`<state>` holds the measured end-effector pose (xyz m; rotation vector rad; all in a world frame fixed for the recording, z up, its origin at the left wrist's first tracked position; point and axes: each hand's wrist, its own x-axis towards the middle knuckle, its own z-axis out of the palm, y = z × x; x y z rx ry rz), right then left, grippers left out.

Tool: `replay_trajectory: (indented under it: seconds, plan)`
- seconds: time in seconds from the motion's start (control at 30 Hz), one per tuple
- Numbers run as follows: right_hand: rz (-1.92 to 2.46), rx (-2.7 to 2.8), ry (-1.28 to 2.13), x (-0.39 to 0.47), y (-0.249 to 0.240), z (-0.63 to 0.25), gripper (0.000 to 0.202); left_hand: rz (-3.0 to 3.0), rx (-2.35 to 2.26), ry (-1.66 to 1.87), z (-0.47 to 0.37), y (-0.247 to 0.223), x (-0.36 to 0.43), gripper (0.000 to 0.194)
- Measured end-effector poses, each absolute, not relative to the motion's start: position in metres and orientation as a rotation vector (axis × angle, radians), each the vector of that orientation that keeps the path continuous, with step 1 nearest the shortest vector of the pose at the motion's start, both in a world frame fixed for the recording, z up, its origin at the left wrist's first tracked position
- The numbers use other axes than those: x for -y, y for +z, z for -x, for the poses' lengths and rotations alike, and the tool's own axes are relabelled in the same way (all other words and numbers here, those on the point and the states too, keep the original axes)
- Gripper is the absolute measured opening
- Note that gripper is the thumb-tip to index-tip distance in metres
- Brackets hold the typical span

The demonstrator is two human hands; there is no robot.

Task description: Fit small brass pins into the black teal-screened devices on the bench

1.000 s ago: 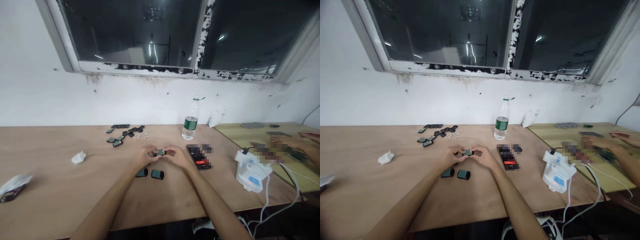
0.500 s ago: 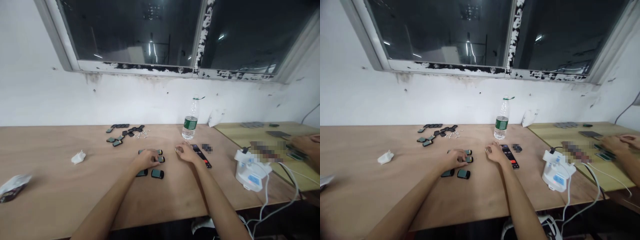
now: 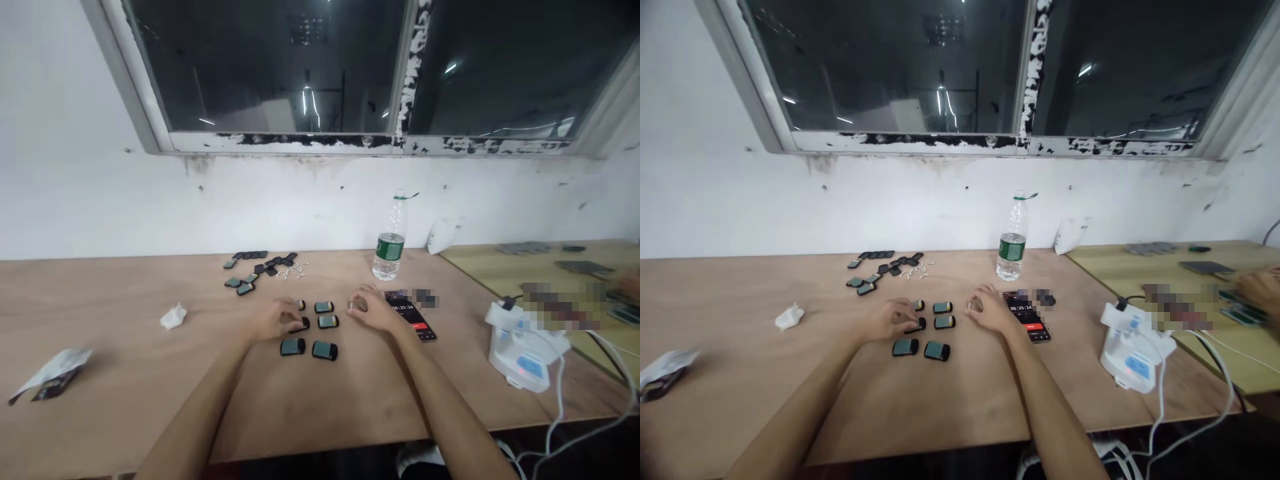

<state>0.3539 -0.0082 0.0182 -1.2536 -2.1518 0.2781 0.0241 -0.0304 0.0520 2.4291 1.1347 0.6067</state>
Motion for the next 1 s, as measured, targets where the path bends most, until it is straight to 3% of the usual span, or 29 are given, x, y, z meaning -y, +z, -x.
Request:
replay_trajectory:
  seconds: [0.23, 0.53, 0.7, 0.87, 1.0]
  plan:
    - [1.135, 2.099, 0.59, 0.009, 0.016, -0.347, 0.016, -2.376, -1.27, 0.355, -0.021, 0.055, 0.032, 0.025]
    - [1.126, 2.037, 0.557, 0.009, 0.016, -0.352, 0.012, -2.334, -1.425, 0.396, -0.028, 0.044, 0.033, 0.031]
    - [0.986, 1.902, 0.704, 0.016, 0.022, -0.335, 0.018, -2.42, -1.388, 0.643, -0.033, 0.03, 0.029, 0.014]
    - [0.851, 1.735, 0.928, 0.029, 0.023, -0.308, 0.03, -2.425, -1.179, 1.068, -0.04, 0.024, 0.029, 0.019]
    - [0.822, 1.691, 0.894, 0.033, 0.021, -0.294, 0.031, -2.491, -0.978, 1.107, -0.05, 0.025, 0.033, 0.019]
